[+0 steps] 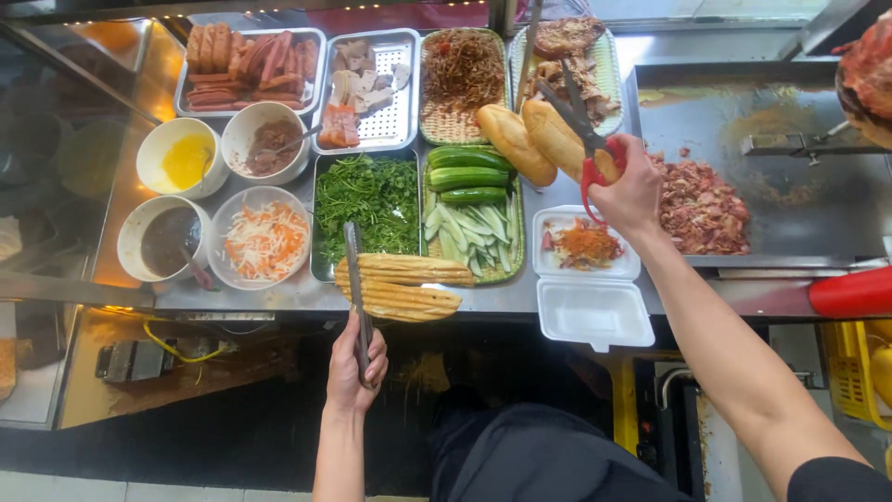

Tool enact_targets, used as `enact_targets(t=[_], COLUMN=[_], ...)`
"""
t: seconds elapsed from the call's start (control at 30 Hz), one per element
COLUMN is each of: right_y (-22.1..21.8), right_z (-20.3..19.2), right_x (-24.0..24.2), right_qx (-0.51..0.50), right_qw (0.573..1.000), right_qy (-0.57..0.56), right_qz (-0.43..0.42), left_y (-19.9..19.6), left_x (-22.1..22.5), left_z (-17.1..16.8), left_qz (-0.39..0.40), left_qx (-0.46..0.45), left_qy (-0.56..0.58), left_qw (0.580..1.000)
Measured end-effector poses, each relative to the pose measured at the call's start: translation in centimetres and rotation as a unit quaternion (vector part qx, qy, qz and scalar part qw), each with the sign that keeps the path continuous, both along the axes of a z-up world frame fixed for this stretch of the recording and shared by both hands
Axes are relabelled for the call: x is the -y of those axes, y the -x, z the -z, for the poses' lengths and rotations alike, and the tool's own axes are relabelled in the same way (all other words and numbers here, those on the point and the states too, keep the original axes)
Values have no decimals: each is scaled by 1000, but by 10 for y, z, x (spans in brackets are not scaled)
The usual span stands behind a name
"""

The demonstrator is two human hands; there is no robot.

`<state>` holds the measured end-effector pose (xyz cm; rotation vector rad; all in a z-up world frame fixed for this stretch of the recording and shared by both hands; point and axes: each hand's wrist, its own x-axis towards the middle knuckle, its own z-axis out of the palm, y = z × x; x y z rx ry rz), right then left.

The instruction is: Assembling a takeaway food container with various meats, vegetables, and sliced toasted bread.

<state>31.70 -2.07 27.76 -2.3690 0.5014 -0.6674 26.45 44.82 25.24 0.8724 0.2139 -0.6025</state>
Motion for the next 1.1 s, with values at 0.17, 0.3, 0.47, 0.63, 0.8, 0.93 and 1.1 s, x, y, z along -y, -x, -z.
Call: enact_targets(t=[0.17, 0.3, 0.47, 0.63, 0.8, 0.93, 1.1], right_y=[-62, -83, -73, -107, -137, -94, -9], right_z=[-5, -20, -36, -22, 12, -2, 14], right_x=[-58, -87, -110, -165, -212, -174, -22], right_qx=[65, 57, 83, 51, -35, -34, 0], right_qw=[986, 979, 977, 983, 984, 988, 985], right_qy=[104, 154, 155, 12, -83, -102, -108], right_qz=[-111, -123, -117, -179, -151, -112, -138], left_y=[-8, -17, -26, -19, -9, -6, -11], left_x=[8, 11, 23, 17, -6, -20, 2], left_z=[1, 17, 5, -6, 4, 26, 4], left_qz=[-8, 41, 17, -13, -30, -23, -23], left_qx=[-29, 6, -13, -13, -34, -6, -30], left_qy=[-10, 24, 17, 61, 81, 92, 23], left_qw=[999, 999, 1000, 998, 996, 996, 999])
